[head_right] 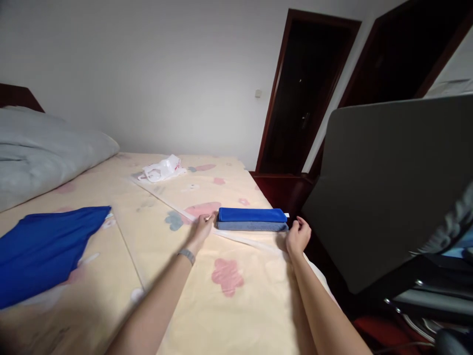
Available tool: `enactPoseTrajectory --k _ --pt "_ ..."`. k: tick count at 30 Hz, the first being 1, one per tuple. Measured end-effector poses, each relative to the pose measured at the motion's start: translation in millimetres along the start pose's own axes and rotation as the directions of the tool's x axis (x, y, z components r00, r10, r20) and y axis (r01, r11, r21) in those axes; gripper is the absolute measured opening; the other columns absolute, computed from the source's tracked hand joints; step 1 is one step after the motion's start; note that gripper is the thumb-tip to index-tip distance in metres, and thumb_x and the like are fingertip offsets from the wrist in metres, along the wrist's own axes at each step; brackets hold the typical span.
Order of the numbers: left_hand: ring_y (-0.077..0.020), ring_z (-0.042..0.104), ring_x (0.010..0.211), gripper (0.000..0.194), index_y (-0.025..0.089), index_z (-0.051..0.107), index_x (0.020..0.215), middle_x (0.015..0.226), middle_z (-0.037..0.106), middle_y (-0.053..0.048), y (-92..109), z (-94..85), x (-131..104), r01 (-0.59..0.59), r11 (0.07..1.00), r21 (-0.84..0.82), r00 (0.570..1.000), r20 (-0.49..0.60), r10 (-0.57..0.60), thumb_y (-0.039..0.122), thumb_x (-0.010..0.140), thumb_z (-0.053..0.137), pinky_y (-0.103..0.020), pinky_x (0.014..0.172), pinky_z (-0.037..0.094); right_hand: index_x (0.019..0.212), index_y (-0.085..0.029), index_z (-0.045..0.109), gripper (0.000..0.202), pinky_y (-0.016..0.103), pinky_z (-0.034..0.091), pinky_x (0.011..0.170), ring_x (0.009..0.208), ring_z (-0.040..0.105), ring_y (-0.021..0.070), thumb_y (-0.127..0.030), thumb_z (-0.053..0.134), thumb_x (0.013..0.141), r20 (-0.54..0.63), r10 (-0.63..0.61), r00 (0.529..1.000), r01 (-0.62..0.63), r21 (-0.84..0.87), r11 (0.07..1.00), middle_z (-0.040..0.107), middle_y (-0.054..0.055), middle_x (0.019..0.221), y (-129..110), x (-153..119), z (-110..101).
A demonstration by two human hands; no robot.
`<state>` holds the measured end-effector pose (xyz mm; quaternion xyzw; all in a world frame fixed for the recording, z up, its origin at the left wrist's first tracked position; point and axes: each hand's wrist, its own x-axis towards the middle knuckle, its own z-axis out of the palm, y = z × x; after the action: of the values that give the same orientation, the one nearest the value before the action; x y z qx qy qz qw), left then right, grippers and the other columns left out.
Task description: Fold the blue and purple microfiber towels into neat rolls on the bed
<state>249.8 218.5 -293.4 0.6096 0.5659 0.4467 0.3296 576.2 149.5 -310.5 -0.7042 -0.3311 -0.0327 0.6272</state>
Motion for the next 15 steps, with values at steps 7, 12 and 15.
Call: enactPoseTrajectory --k 7,12,15 --pt "-0.0246 0.068 0.096 0.029 0.018 0.068 0.091 0.096 0.074 -0.008 -46 -199.1 -93 0.022 0.999 0.028 0.999 0.048 -0.024 0.040 0.073 0.067 -0.032 0.087 0.051 0.091 -0.018 0.064 0.026 0.039 0.045 0.088 0.096 0.057 0.0249 -0.036 0.048 0.080 -0.067 0.104 0.992 -0.087 0.222 0.971 0.063 0.007 0.098 -47 -96 -65" --pt "-0.0378 0.050 0.121 0.038 0.013 0.064 0.110 0.110 0.064 -0.018 -106 -353.7 -177 0.254 0.917 0.307 0.883 -0.460 -0.091 0.037 0.081 0.056 -0.051 0.107 0.034 0.085 -0.020 0.062 0.018 0.034 0.047 0.081 0.086 0.058 0.0201 -0.033 0.052 0.080 0.201 0.017 0.979 -0.096 0.390 0.916 0.063 0.004 0.089 -122 -178 -59" --pt "-0.0374 0.052 0.115 0.042 0.013 0.063 0.121 0.106 0.061 -0.018 -129 -393.5 -197 0.439 0.693 0.572 0.792 -0.610 0.002 0.037 0.087 0.054 -0.049 0.101 0.037 0.079 -0.020 0.066 0.015 0.032 0.048 0.077 0.083 0.060 0.0202 -0.034 0.058 0.079 0.420 -0.109 0.901 -0.103 0.451 0.886 0.065 0.003 0.084 -166 -225 -50"
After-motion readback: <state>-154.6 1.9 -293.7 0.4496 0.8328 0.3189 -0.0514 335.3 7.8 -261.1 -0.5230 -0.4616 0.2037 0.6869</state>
